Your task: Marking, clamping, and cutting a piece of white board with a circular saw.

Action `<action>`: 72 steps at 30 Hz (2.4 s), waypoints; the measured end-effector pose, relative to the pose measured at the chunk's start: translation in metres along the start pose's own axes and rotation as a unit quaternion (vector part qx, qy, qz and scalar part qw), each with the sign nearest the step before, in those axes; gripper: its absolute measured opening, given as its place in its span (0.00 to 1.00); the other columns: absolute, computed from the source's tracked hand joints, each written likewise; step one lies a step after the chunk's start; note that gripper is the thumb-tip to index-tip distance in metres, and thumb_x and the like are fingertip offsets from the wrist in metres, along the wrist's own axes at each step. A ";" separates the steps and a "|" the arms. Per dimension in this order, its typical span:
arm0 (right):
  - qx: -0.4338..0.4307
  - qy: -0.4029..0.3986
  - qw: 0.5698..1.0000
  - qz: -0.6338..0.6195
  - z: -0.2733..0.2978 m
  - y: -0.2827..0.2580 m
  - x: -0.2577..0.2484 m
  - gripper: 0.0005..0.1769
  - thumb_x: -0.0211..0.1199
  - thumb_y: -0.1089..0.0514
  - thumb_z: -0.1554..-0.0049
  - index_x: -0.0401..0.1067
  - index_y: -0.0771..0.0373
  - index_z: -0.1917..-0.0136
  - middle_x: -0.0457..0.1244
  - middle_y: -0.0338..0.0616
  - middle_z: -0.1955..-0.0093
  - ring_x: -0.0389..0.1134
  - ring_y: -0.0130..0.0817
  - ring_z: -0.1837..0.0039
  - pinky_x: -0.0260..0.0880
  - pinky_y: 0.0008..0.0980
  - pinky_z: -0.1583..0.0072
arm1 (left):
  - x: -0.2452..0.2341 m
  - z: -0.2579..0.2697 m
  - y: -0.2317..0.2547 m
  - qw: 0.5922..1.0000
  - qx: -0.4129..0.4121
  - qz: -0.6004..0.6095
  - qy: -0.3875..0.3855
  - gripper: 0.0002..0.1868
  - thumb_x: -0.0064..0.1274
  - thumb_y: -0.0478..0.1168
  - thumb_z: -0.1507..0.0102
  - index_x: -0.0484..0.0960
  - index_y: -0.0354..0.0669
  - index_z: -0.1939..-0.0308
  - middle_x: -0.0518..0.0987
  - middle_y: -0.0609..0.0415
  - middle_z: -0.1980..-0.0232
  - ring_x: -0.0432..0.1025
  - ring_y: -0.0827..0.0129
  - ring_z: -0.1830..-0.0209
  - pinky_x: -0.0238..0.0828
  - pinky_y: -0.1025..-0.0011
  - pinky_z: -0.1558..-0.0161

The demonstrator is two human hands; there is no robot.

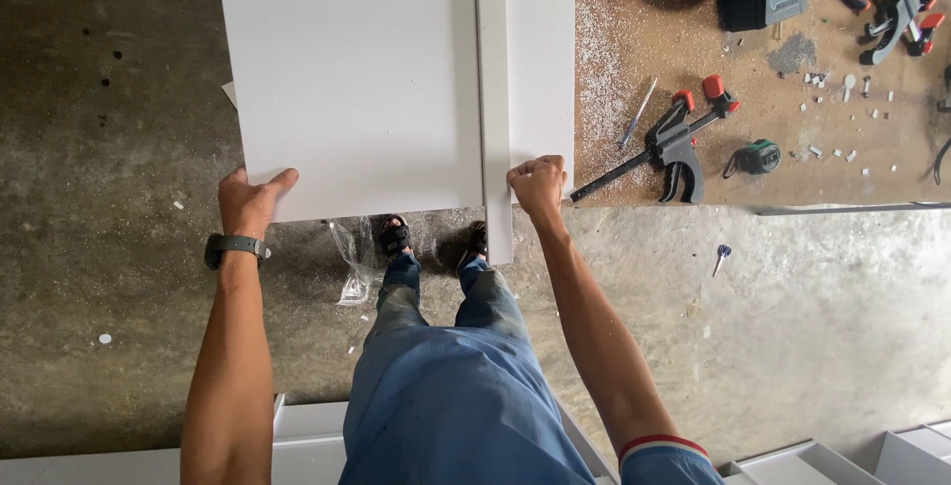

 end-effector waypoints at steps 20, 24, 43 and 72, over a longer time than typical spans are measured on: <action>0.040 -0.018 0.999 -0.024 0.007 -0.009 -0.005 0.07 0.76 0.57 0.54 0.81 0.61 0.64 0.58 0.40 0.40 0.54 0.36 0.38 0.56 0.43 0.30 | -0.001 0.006 0.010 1.000 -0.001 0.004 -0.005 0.17 0.67 0.42 0.42 0.84 0.40 0.53 0.86 0.45 0.55 0.81 0.62 0.56 0.75 0.65 0.48; 0.038 -0.016 0.999 -0.015 0.004 -0.007 -0.002 0.07 0.76 0.57 0.53 0.81 0.61 0.64 0.59 0.39 0.41 0.55 0.34 0.38 0.52 0.43 0.27 | 0.000 0.000 0.003 1.000 -0.007 -0.004 -0.005 0.17 0.68 0.43 0.43 0.84 0.40 0.53 0.86 0.45 0.55 0.81 0.61 0.57 0.76 0.66 0.50; 0.032 -0.009 0.999 -0.021 0.010 -0.012 -0.008 0.08 0.76 0.57 0.54 0.81 0.63 0.64 0.59 0.42 0.42 0.55 0.36 0.40 0.54 0.43 0.30 | 0.000 0.002 0.002 1.000 0.003 -0.007 -0.005 0.20 0.68 0.44 0.43 0.84 0.38 0.52 0.86 0.44 0.55 0.81 0.60 0.57 0.75 0.65 0.50; -0.096 0.001 0.995 0.037 -0.071 -0.106 -0.014 0.70 0.70 0.27 0.53 0.38 0.73 0.19 0.53 0.63 0.32 0.60 0.56 0.35 0.68 0.53 0.38 | 0.004 -0.004 -0.009 1.000 0.004 -0.019 0.007 0.22 0.67 0.45 0.43 0.85 0.35 0.50 0.86 0.43 0.53 0.81 0.59 0.55 0.75 0.64 0.51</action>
Point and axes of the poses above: each hand's wrist, its own z-axis away from the middle knuckle, its own x-axis out of the palm, y = z × x, the point moved 5 cm from there along -z, towards the middle knuckle
